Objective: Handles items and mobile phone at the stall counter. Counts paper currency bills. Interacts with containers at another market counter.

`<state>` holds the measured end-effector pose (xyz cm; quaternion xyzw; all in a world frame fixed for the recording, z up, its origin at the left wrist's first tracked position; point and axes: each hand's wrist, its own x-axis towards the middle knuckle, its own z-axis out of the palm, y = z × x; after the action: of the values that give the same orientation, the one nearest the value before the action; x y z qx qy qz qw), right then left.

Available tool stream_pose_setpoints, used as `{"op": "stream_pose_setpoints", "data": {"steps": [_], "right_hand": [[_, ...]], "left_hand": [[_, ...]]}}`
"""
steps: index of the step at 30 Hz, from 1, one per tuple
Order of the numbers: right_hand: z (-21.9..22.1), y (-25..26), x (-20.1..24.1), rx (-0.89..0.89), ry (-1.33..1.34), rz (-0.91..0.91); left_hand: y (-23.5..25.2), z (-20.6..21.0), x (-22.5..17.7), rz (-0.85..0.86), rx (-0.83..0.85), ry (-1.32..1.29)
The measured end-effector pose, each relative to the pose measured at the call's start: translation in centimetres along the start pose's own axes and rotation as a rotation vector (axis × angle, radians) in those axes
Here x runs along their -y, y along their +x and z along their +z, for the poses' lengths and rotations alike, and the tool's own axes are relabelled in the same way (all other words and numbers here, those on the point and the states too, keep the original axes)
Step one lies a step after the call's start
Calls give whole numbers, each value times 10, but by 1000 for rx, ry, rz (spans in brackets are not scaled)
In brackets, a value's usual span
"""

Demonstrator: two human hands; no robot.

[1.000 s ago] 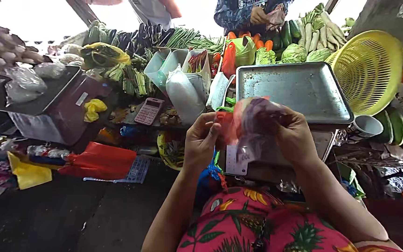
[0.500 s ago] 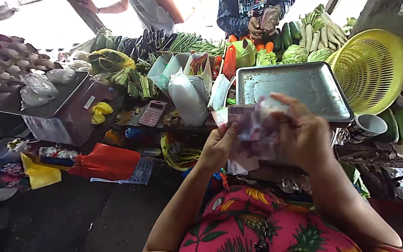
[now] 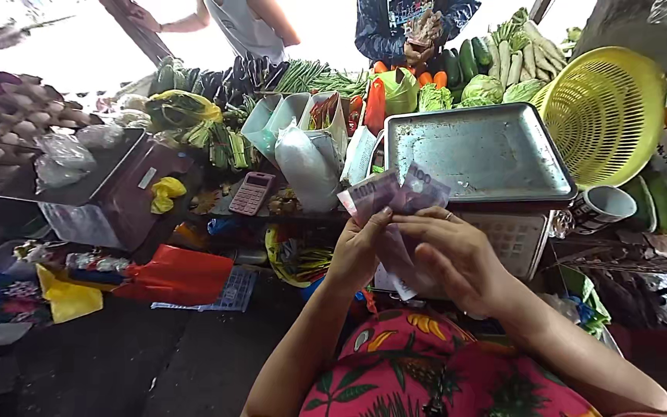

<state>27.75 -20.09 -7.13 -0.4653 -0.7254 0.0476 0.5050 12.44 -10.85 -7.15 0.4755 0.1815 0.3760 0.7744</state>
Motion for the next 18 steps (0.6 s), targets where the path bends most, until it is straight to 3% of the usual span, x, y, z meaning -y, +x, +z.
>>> {"op": "stream_pose_setpoints", "data": {"steps": [2,4,7,11,14,16,18], "right_hand": [[-4,2,-6,-235,-47,36],[-13,6,-7,-323,-177,210],[-29,13,-10,-186,-5,460],[-32,18,-11,-93,137,291],[-41,20,-13,44,2,451],[-46,23,-17,49,66,543],[-50,24,-14,-4,134,485]], "left_hand": [[-1,1,-1,-9,27,0],[-2,0,1,20,80,61],[-2,-2,3,51,144,160],[0,-3,-1,-20,192,216],[-1,-5,0,11,235,236],[-2,-4,1,39,228,259],[-2,-3,-1,28,201,223]]}}
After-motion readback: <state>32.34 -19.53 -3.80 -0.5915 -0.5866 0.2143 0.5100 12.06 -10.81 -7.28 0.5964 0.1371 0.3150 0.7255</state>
